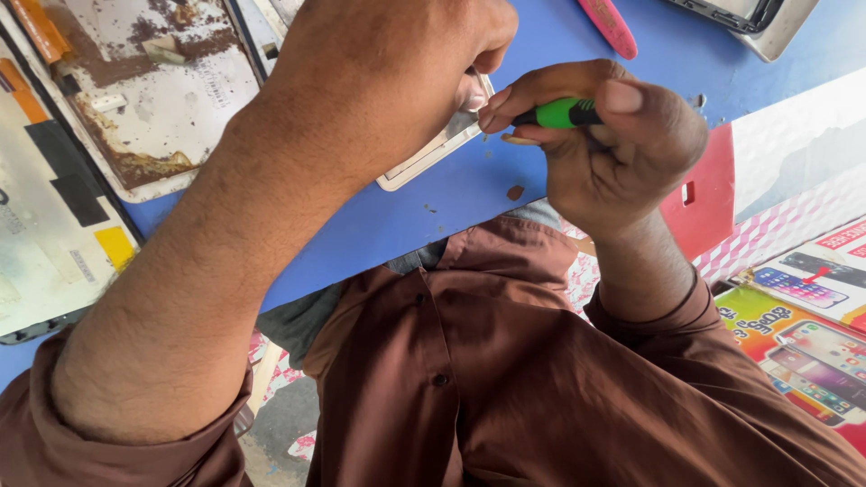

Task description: The person cleans a tablet screen with a pink toothbrush, then uses a green screwdriver to remove screws from the tablet frame. The person handles the tablet and frame throughout the process.

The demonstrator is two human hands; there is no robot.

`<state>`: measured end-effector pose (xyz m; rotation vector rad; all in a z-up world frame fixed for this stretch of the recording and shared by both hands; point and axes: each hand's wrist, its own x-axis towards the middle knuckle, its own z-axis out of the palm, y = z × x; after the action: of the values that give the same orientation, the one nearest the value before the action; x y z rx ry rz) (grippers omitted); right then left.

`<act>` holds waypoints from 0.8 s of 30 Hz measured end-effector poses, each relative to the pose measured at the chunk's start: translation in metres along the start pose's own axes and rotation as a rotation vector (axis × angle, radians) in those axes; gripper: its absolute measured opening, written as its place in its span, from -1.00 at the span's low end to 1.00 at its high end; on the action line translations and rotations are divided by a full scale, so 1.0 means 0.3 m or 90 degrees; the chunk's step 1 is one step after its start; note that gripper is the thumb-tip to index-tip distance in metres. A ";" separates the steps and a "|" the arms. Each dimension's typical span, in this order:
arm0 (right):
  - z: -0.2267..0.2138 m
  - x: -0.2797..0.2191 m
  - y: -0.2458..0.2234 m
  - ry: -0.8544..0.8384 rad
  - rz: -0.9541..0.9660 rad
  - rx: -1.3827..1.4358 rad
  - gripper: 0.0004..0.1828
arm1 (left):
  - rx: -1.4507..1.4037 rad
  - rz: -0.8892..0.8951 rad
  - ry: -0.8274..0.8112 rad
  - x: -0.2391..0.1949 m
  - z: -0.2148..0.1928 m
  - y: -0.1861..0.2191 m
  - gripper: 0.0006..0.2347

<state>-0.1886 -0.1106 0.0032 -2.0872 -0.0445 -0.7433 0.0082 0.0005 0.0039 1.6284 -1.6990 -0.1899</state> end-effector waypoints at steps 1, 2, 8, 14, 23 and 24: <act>0.004 -0.003 0.002 0.004 -0.011 0.007 -0.22 | -0.008 -0.015 -0.021 0.002 0.001 0.001 -0.84; 0.008 -0.006 -0.002 0.012 -0.010 0.009 -0.23 | 0.004 -0.004 -0.008 0.003 0.001 0.002 -0.85; 0.036 -0.024 -0.027 0.068 0.016 -0.067 -0.23 | 0.013 0.015 -0.008 -0.003 -0.001 0.003 -0.81; 0.041 -0.023 -0.032 0.078 0.001 -0.093 -0.12 | 0.040 0.025 0.006 0.006 0.001 0.006 -0.83; 0.029 -0.026 -0.038 0.051 0.009 -0.114 -0.07 | 0.072 -0.010 -0.031 0.011 0.014 0.006 -0.86; 0.025 -0.033 -0.038 0.048 0.000 -0.128 -0.06 | 0.058 -0.026 -0.048 0.013 0.015 0.007 -0.84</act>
<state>-0.1966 -0.0957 0.0034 -2.2466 0.0756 -0.8556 0.0043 -0.0045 0.0036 1.7435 -1.7536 -0.1984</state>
